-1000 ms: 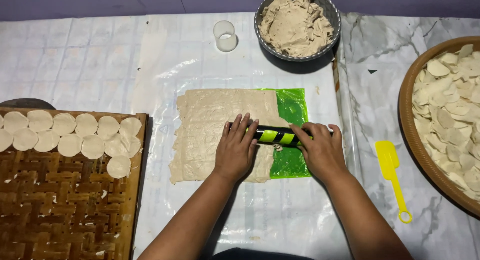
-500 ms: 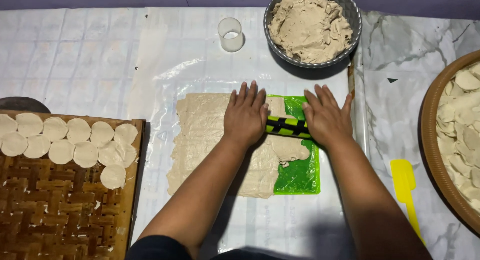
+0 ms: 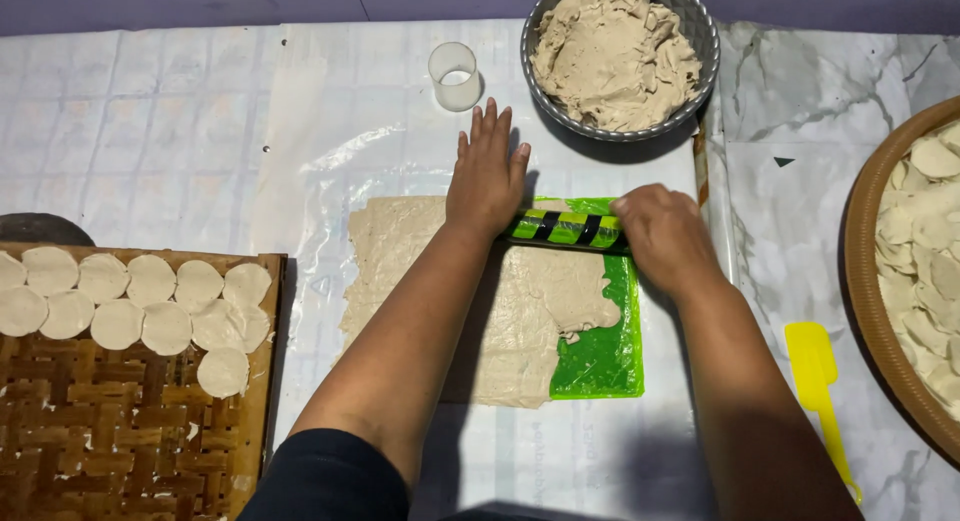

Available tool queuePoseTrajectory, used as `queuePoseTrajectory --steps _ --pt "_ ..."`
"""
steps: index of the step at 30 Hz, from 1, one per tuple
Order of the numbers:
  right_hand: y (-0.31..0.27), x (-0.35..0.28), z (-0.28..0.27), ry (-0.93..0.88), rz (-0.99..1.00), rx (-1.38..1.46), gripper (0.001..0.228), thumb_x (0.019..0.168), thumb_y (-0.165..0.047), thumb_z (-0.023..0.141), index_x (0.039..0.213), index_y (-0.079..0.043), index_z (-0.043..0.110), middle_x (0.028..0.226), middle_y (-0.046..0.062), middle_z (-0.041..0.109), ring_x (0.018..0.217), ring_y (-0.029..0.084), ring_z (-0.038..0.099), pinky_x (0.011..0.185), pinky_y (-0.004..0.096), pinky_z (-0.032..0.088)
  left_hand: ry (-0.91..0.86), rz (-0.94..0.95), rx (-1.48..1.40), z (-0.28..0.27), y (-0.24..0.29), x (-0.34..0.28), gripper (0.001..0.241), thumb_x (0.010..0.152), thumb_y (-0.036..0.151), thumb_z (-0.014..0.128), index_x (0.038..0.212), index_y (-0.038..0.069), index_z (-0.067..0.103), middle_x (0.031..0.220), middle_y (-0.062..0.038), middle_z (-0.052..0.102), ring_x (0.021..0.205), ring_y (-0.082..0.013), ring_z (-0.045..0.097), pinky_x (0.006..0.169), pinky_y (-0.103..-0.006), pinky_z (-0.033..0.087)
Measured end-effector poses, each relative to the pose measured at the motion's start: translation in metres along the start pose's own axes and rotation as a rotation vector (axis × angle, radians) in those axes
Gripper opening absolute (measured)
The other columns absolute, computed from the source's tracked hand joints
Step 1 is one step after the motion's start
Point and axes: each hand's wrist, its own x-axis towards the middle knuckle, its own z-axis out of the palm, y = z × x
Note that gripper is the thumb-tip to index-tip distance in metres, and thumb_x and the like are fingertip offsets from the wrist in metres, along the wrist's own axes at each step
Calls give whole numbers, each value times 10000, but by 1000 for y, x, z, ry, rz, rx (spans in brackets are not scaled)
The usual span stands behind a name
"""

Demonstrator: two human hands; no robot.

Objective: The person is flattening dough using a rolling pin and then cutting circular shapes with a cutter.

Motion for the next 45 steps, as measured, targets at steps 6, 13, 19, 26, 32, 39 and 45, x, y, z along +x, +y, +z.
queuePoseTrajectory --steps 6,13,19,26,32,39,45 --pt "-8 13 -15 -339 -113 -127 597 757 -339 809 1303 -155 657 1211 127 627 1195 345 545 1024 472 379 410 43 -656 5 -23 4 487 1122 307 410 1559 93 437 1707 -148 335 1647 -350 132 1331 -487 221" --pt "-17 -13 -46 -332 -78 -47 569 810 -383 801 1310 -162 642 1215 106 634 1197 332 572 1008 454 409 472 106 -331 -50 8 -30 532 1119 345 464 1578 80 417 1723 -159 296 1646 -375 98 1348 -555 114" --pt "-21 -39 -33 -359 -72 -217 621 787 -464 770 1314 -162 641 1232 104 630 1215 314 556 1015 458 381 254 42 40 -29 16 -47 643 1092 451 412 1579 32 377 1730 -187 164 1608 -365 22 1274 -621 -29" --pt "12 -21 10 -199 108 -271 510 1056 -420 424 1498 -174 494 1607 180 323 1507 323 242 1165 647 132 -116 -10 350 -1 26 -56 790 955 446 408 1576 -10 235 1667 -230 31 1543 -349 -24 1190 -582 -60" --pt "-6 -63 7 -241 153 -288 556 1045 -394 380 1564 -198 408 1703 170 139 1573 303 105 1197 630 98 -120 48 295 -3 23 -97 667 923 311 458 1550 97 385 1677 -200 165 1566 -348 94 1217 -632 1" --pt "-32 -127 10 -91 87 -303 576 1046 -387 397 1564 -135 411 1719 218 182 1595 315 150 1248 586 169 27 182 230 -9 16 -159 555 979 294 475 1497 93 493 1673 -188 295 1575 -365 209 1260 -617 83" --pt "-28 -102 -6 -250 209 -274 593 1042 -433 340 1580 -186 359 1683 198 149 1568 323 100 1148 719 16 -192 22 380 -21 26 -144 701 917 352 483 1530 24 387 1665 -192 215 1564 -317 120 1211 -614 -22"
